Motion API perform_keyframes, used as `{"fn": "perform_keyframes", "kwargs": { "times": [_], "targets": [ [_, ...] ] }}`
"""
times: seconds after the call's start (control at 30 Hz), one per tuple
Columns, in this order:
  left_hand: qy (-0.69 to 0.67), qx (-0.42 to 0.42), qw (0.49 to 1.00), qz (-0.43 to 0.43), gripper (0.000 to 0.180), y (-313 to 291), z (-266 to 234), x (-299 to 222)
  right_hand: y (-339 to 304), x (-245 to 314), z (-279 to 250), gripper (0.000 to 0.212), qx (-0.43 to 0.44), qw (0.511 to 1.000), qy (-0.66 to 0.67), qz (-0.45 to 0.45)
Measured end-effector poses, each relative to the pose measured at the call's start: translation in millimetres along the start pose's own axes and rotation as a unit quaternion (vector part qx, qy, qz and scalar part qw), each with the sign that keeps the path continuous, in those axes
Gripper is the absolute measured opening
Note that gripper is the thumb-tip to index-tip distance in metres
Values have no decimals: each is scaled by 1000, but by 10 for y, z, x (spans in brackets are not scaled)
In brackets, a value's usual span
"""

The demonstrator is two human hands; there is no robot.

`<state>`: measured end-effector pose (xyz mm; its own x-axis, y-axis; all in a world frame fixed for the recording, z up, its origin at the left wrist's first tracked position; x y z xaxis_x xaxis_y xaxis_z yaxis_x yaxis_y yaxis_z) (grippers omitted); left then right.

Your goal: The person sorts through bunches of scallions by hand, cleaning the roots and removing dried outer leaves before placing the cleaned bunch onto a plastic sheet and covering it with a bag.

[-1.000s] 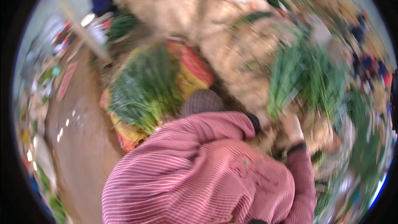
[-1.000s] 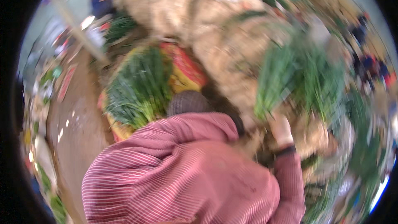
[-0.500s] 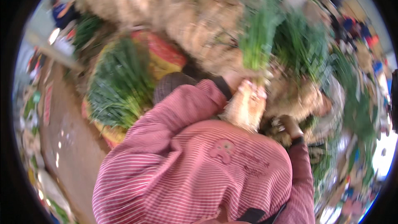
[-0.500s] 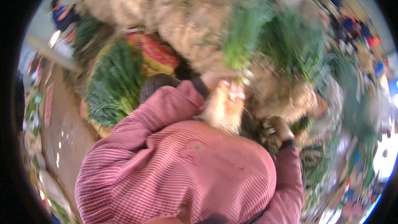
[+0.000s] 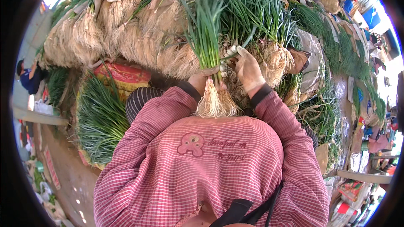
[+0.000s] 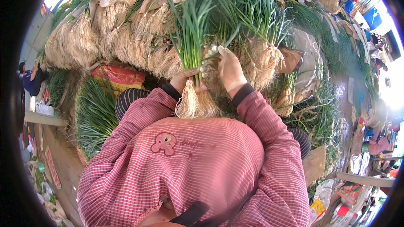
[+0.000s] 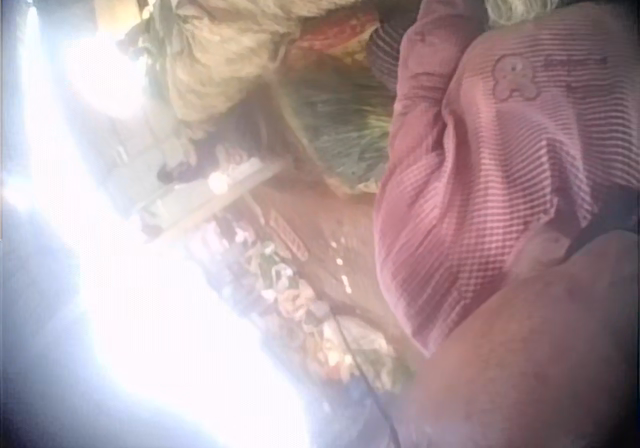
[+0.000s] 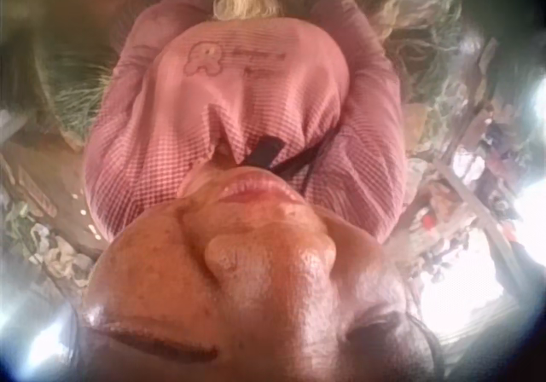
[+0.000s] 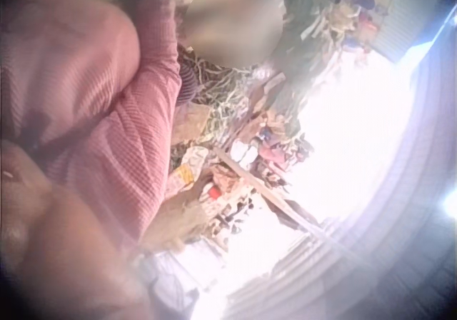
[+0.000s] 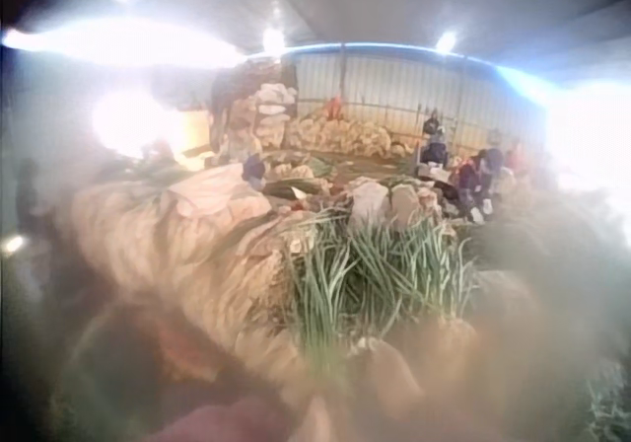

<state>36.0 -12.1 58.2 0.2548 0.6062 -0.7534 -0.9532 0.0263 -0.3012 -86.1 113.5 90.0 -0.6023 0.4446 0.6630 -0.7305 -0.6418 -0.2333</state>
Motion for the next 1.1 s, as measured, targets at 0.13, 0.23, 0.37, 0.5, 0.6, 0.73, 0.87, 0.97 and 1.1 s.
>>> {"fn": "perform_keyframes", "kwargs": {
  "times": [0.13,0.23,0.37,0.5,0.6,0.73,0.87,0.97,1.1],
  "targets": [
    [32,-17,999,-8,32,-23,47,73,-306,10,-349,21,35,996,-21,-82],
    [54,-42,996,-49,30,79,-159,122,-399,186,-872,24,86,995,-28,-43],
    [19,62,998,-18,39,96,-126,63,-567,297,-1397,25,153,571,-803,-74],
    [-63,118,991,25,52,38,17,79,-642,168,-839,49,159,713,-674,-110],
    [-66,163,984,16,57,147,-41,138,-615,-5,-491,52,228,817,-529,-5],
    [-23,131,988,84,44,227,-204,80,-639,-19,-550,33,289,838,-461,40],
    [-49,96,987,119,35,107,-136,-154,-962,414,-749,29,101,972,-141,156],
    [-38,126,982,139,49,67,-230,-226,-908,557,-1041,31,195,745,-618,160],
    [-105,206,965,121,63,97,-131,-204,-462,653,-1172,28,6,502,-864,-39]
  ]
}}
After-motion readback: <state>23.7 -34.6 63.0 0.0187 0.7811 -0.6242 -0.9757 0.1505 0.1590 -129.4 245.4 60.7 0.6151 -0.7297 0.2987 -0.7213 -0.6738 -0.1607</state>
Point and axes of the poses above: each hand's wrist, its own y-axis towards the middle knuckle, its own z-axis out of the palm, x = y × z, the point moved 1 cm from there along y, towards the middle knuckle, and after that the axes turned 12 degrees about y, right-handed, at the moved point
